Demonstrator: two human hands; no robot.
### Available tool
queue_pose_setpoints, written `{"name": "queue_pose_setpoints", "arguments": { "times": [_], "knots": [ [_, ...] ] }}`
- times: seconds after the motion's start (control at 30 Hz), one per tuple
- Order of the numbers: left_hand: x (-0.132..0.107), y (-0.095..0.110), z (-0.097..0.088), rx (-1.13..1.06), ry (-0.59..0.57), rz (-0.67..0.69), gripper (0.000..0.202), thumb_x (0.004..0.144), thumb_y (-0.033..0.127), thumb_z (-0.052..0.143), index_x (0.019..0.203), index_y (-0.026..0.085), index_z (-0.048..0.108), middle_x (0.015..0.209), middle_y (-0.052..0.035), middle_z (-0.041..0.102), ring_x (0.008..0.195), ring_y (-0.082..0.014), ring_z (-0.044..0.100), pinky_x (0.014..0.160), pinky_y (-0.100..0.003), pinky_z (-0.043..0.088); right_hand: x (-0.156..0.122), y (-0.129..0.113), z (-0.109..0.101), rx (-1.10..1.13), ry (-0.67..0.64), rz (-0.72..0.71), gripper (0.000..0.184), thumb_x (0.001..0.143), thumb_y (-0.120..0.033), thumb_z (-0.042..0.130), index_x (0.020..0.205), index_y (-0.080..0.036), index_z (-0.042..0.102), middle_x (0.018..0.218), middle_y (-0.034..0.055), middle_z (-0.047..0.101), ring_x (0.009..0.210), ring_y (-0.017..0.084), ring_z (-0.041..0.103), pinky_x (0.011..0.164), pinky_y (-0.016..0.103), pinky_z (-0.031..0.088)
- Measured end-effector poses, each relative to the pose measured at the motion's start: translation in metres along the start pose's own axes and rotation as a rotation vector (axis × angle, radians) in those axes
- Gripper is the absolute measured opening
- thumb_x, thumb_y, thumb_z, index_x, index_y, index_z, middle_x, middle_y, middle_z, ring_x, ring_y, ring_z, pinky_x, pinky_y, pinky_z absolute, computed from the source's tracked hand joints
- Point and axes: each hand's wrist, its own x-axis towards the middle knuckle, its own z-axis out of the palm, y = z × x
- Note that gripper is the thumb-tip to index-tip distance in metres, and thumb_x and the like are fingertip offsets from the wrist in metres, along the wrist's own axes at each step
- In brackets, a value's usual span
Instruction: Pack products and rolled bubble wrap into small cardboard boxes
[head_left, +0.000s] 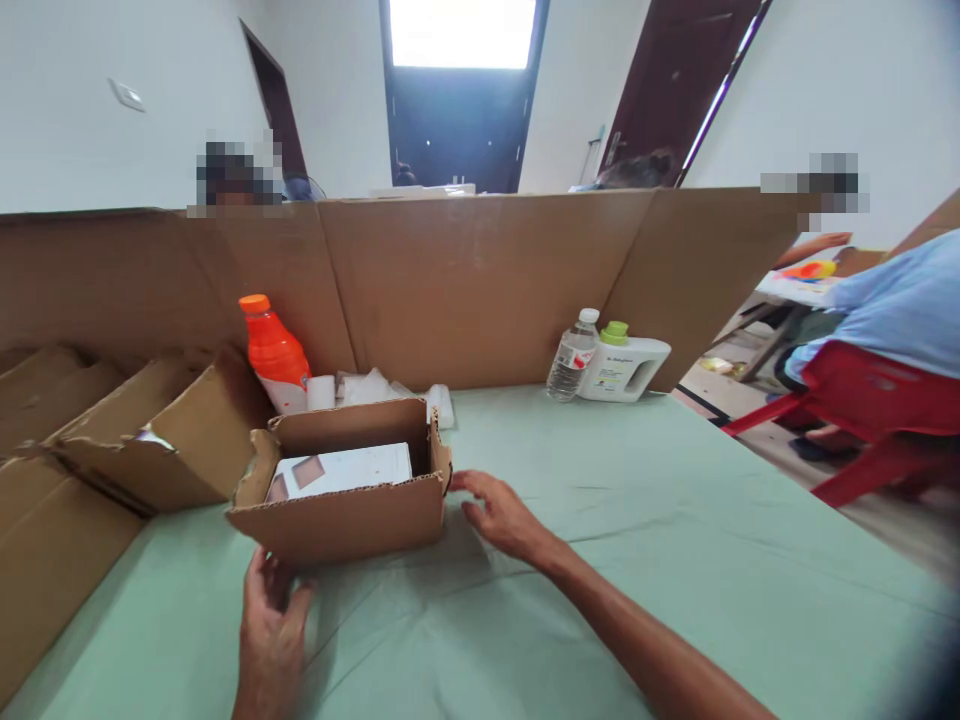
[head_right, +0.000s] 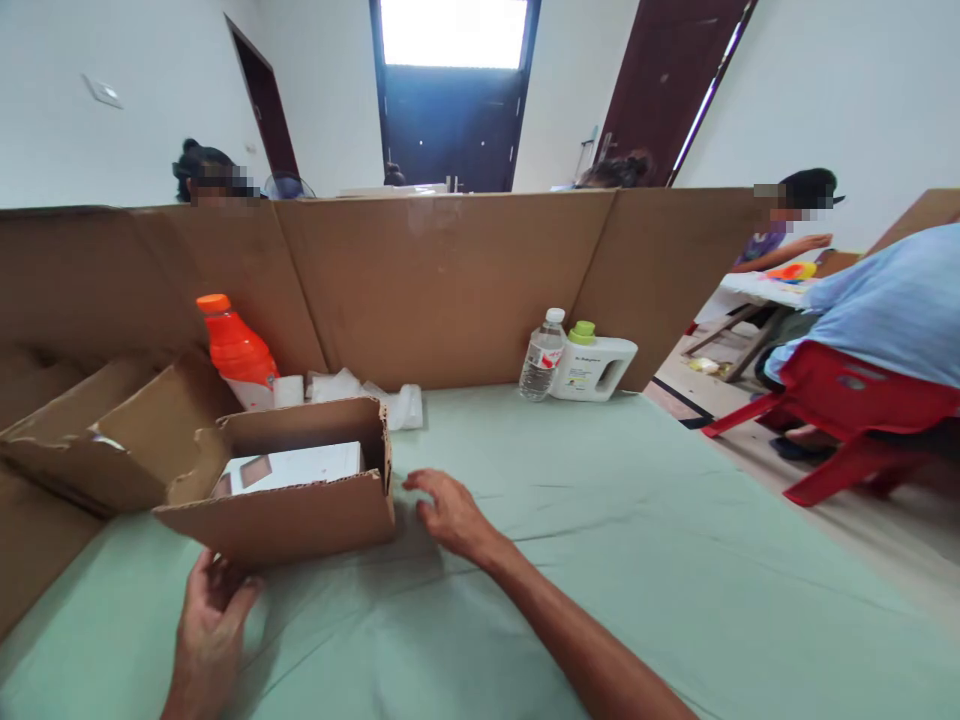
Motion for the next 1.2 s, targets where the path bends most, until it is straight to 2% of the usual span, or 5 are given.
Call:
{"name": "queue_pose_setpoints", "arguments": {
  "times": [0.3, 0.6, 0.83, 1.03, 1.2],
  "knots": [
    [0.007, -0.021, -0.014, 0.123, 0.099, -0.056, 0.069, 0.07, 0.033, 0.074, 0.135, 0.032, 0.049, 0.128, -0.0046, 0.061, 0.121, -0.0242, 0.058, 0.103, -0.037, 0.047, 0.116, 0.051, -0.006, -0.208, 0.178, 0.094, 0.051, 0.082, -0.001, 0.05, 0.127, -0.02, 0.065, 0.138, 0.0126, 0.058, 0.118, 0.028, 0.056, 0.102, 0.046, 0.044],
    [0.006, -0.028, -0.014, 0.18, 0.101, 0.03, 0.065, 0.069, 0.037, 0.074, 0.13, 0.03, 0.052, 0.119, -0.0063, 0.064, 0.117, -0.0276, 0.061, 0.093, -0.038, 0.055, 0.13, 0.055, 0.018, -0.224, 0.166, 0.075, 0.064, 0.076, -0.009, 0.065, 0.138, -0.021, 0.058, 0.153, 0.0135, 0.046, 0.126, 0.031, 0.049, 0.103, 0.048, 0.04],
    [0.006, -0.027, -0.012, 0.167, 0.114, 0.029, 0.058, 0.071, 0.036, 0.074, 0.125, 0.031, 0.053, 0.115, -0.0033, 0.065, 0.111, -0.0239, 0.062, 0.095, -0.034, 0.052, 0.151, 0.047, -0.002, -0.154, 0.386, 0.181, 0.028, 0.096, -0.02, 0.048, 0.116, -0.017, 0.069, 0.146, 0.0143, 0.051, 0.126, 0.027, 0.052, 0.102, 0.044, 0.04],
    [0.011, -0.027, -0.017, 0.104, 0.018, -0.02, 0.065, 0.066, 0.032, 0.078, 0.126, 0.029, 0.054, 0.109, -0.0014, 0.064, 0.108, -0.02, 0.059, 0.097, -0.032, 0.045, 0.066, 0.03, -0.039, -0.215, 0.607, -0.078, 0.006, 0.086, -0.016, 0.058, 0.088, -0.02, 0.062, 0.146, 0.014, 0.054, 0.126, 0.03, 0.054, 0.101, 0.044, 0.039],
    [0.005, -0.007, -0.007, 0.076, -0.01, 0.021, 0.064, 0.067, 0.03, 0.077, 0.127, 0.027, 0.055, 0.113, -0.0034, 0.063, 0.107, -0.0201, 0.059, 0.098, -0.035, 0.043, -0.053, 0.003, -0.041, -0.179, 0.187, -0.2, 0.021, 0.083, -0.021, 0.067, 0.104, -0.021, 0.063, 0.135, 0.0131, 0.064, 0.113, 0.029, 0.062, 0.094, 0.042, 0.046]
  ]
}}
